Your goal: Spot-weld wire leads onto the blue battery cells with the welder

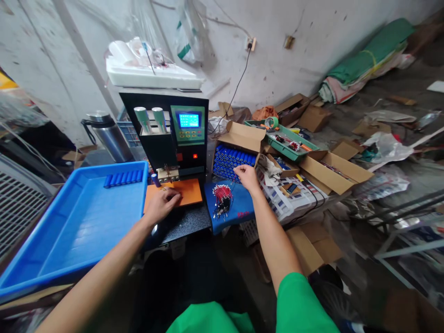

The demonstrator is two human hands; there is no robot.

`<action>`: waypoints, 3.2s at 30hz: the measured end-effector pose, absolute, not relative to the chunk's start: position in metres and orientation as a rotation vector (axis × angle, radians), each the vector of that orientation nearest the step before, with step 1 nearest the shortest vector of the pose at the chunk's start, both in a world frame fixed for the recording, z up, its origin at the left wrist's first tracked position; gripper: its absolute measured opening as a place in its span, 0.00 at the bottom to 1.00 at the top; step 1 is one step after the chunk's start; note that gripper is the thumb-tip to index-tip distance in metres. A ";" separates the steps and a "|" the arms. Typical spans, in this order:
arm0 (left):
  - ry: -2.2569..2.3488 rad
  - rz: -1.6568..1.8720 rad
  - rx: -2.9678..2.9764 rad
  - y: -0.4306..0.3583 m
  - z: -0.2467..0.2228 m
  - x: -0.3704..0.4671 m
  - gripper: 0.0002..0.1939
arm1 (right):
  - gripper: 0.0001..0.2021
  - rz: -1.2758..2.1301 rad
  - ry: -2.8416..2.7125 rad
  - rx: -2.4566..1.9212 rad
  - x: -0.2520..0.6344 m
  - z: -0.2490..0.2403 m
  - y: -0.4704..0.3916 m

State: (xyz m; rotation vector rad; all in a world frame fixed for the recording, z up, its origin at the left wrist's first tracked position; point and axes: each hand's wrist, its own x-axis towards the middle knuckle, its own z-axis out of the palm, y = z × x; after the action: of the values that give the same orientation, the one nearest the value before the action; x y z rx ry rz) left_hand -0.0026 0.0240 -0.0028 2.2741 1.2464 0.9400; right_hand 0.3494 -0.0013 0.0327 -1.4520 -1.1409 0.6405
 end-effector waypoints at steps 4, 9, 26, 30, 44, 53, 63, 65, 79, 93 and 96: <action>1.234 0.943 2.240 0.026 -0.006 -0.004 0.16 | 0.20 0.642 -1.106 -1.345 0.332 0.055 -0.011; 1.183 1.029 2.049 0.010 0.007 0.000 0.19 | 0.20 0.747 -1.029 -1.141 0.288 0.057 -0.024; 1.083 1.088 1.467 -0.047 0.022 0.016 0.21 | 0.20 1.022 -0.943 -0.924 0.169 0.021 -0.047; 1.129 1.035 1.530 -0.048 0.025 0.004 0.21 | 0.16 1.072 -1.188 -0.906 0.168 0.013 -0.048; 1.540 1.258 1.613 -0.007 0.037 -0.037 0.14 | 0.11 0.987 -1.165 -1.022 0.168 -0.006 -0.030; 1.425 1.039 1.763 0.039 0.020 -0.013 0.08 | 0.13 1.063 -1.038 -1.011 0.167 -0.012 -0.022; 1.196 1.124 1.687 0.017 -0.012 0.006 0.11 | 0.13 1.000 -0.973 -1.017 0.163 -0.011 -0.016; 1.194 1.148 1.674 0.015 -0.014 0.005 0.11 | 0.13 0.999 -0.964 -1.012 0.161 -0.009 -0.014; 1.132 1.270 1.627 0.003 -0.005 0.011 0.12 | 0.09 0.986 -1.057 -1.080 0.133 -0.008 0.013; 1.156 1.243 1.665 0.007 -0.016 0.006 0.14 | 0.09 0.892 -1.152 -1.196 0.131 0.000 0.009; 1.171 1.238 1.665 0.008 -0.017 0.007 0.15 | 0.10 0.893 -1.150 -1.191 0.132 -0.001 0.009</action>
State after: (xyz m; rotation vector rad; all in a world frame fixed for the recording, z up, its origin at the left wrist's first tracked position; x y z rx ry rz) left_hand 0.0069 0.0076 -0.0167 1.6653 1.1711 1.2376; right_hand 0.1318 0.0091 -0.0007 -1.1911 -1.1502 0.8926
